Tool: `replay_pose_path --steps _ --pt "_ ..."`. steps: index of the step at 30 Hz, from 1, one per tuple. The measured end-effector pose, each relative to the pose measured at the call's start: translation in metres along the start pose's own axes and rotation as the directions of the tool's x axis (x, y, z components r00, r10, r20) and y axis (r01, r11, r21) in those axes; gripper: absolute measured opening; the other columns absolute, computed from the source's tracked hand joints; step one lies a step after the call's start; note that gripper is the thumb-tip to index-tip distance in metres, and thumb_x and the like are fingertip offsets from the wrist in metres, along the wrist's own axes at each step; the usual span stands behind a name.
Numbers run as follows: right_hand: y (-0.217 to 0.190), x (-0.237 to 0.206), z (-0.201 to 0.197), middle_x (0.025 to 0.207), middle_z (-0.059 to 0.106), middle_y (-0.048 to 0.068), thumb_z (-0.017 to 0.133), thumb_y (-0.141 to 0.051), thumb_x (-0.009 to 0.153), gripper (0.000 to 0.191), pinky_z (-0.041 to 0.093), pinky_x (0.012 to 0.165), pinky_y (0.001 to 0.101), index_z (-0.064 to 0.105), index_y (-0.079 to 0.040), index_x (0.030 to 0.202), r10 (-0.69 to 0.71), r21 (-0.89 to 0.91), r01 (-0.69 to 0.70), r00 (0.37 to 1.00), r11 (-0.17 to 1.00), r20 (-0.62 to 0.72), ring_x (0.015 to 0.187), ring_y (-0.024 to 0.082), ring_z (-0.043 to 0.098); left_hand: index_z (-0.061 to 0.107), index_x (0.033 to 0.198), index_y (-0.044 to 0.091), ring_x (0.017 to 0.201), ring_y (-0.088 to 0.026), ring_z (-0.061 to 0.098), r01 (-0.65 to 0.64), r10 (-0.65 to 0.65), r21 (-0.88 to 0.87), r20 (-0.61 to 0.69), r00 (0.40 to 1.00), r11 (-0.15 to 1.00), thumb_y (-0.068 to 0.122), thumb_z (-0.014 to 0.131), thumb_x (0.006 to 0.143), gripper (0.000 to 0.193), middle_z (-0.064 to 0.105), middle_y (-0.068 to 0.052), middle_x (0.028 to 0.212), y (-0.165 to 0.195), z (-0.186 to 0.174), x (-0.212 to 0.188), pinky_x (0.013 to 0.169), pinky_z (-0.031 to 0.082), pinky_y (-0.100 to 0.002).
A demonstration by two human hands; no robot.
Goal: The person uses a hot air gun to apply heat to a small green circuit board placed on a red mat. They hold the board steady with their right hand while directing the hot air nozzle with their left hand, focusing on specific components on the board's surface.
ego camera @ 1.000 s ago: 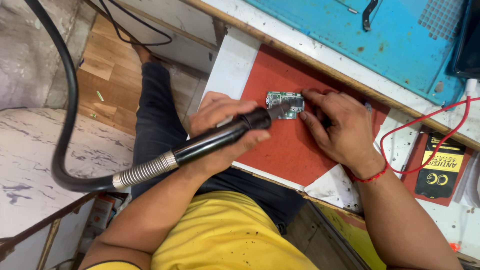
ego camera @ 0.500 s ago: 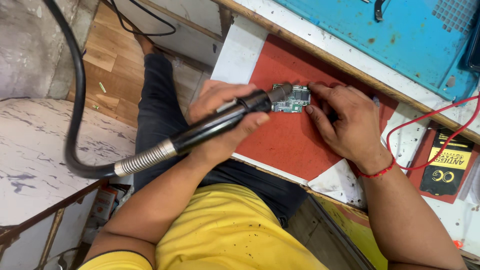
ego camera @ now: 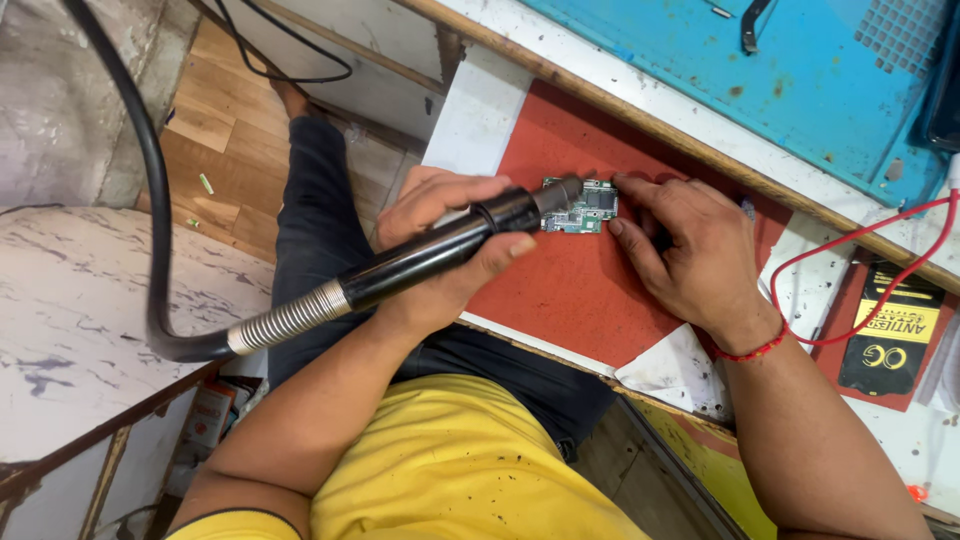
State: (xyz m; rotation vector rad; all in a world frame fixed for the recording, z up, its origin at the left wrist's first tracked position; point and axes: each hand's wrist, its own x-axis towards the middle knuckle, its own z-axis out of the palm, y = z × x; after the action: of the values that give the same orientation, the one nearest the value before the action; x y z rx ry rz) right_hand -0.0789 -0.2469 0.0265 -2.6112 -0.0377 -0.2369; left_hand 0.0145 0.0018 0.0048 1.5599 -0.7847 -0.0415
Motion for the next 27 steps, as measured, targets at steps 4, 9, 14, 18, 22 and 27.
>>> replay_pose_path --steps 4,9,14,18,22,27 --pt "-0.0006 0.0000 -0.0002 0.088 0.066 0.011 0.077 -0.014 0.091 0.031 0.050 0.071 0.0408 0.070 -0.005 0.121 -0.023 0.000 0.023 1.000 1.000 -0.018 0.080 0.030 0.063 0.072 0.114 0.007 0.095 -0.016 0.064 -0.026 0.024 0.030 0.058 0.998 0.999 0.036 0.091 0.078 0.050 0.077 -0.006 0.109 0.0004 -0.0002 0.0008 0.084 0.053 -0.026" --pt "0.0003 0.0006 -0.0012 0.086 0.065 0.011 0.077 -0.015 0.090 0.033 0.050 0.071 0.0414 0.070 -0.005 0.120 -0.020 0.012 0.020 0.999 1.000 -0.026 0.078 0.031 0.063 0.072 0.111 0.008 0.097 -0.015 0.066 -0.045 0.043 0.045 0.058 0.997 0.998 0.037 0.091 0.080 0.046 0.077 -0.003 0.108 -0.0007 0.0024 0.0031 0.092 0.052 -0.029" --pt "0.0001 0.0000 -0.0020 0.083 0.064 0.011 0.078 -0.015 0.088 0.033 0.050 0.069 0.0407 0.071 -0.005 0.119 -0.016 0.038 0.017 0.999 0.999 -0.030 0.075 0.030 0.061 0.072 0.116 0.008 0.097 -0.015 0.066 0.009 -0.008 0.099 -0.006 1.000 0.995 0.035 0.089 0.086 0.044 0.077 -0.003 0.106 0.0010 0.0034 0.0032 0.092 0.053 -0.028" --pt "0.0005 -0.0004 -0.0022 0.082 0.063 0.012 0.079 -0.014 0.087 0.035 0.050 0.069 0.0409 0.071 -0.004 0.120 -0.024 0.034 0.025 0.999 0.999 -0.035 0.074 0.030 0.061 0.071 0.115 0.008 0.096 -0.014 0.066 -0.011 0.012 0.074 -0.009 1.000 0.997 0.034 0.089 0.085 0.044 0.076 -0.002 0.103 0.0000 0.0050 0.0032 0.090 0.054 -0.027" --pt "-0.0006 -0.0011 -0.0013 0.086 0.065 0.011 0.077 -0.012 0.087 0.035 0.051 0.071 0.0409 0.071 -0.005 0.120 -0.024 0.042 0.027 0.998 0.999 -0.063 0.077 0.030 0.062 0.072 0.112 0.007 0.093 -0.012 0.066 -0.048 0.046 0.015 0.084 0.995 0.999 0.033 0.086 0.080 0.044 0.077 -0.002 0.101 -0.0016 0.0046 0.0035 0.084 0.053 -0.026" --pt "-0.0023 0.0012 -0.0008 0.089 0.067 0.011 0.077 -0.014 0.090 0.032 0.051 0.071 0.0409 0.070 -0.005 0.120 -0.007 0.027 0.009 0.997 1.000 -0.078 0.079 0.030 0.063 0.070 0.113 0.007 0.097 -0.014 0.065 0.004 -0.004 -0.005 -0.053 0.999 1.000 0.030 0.086 0.091 0.036 0.075 -0.005 0.109 0.0016 0.0042 0.0033 0.091 0.054 -0.029"
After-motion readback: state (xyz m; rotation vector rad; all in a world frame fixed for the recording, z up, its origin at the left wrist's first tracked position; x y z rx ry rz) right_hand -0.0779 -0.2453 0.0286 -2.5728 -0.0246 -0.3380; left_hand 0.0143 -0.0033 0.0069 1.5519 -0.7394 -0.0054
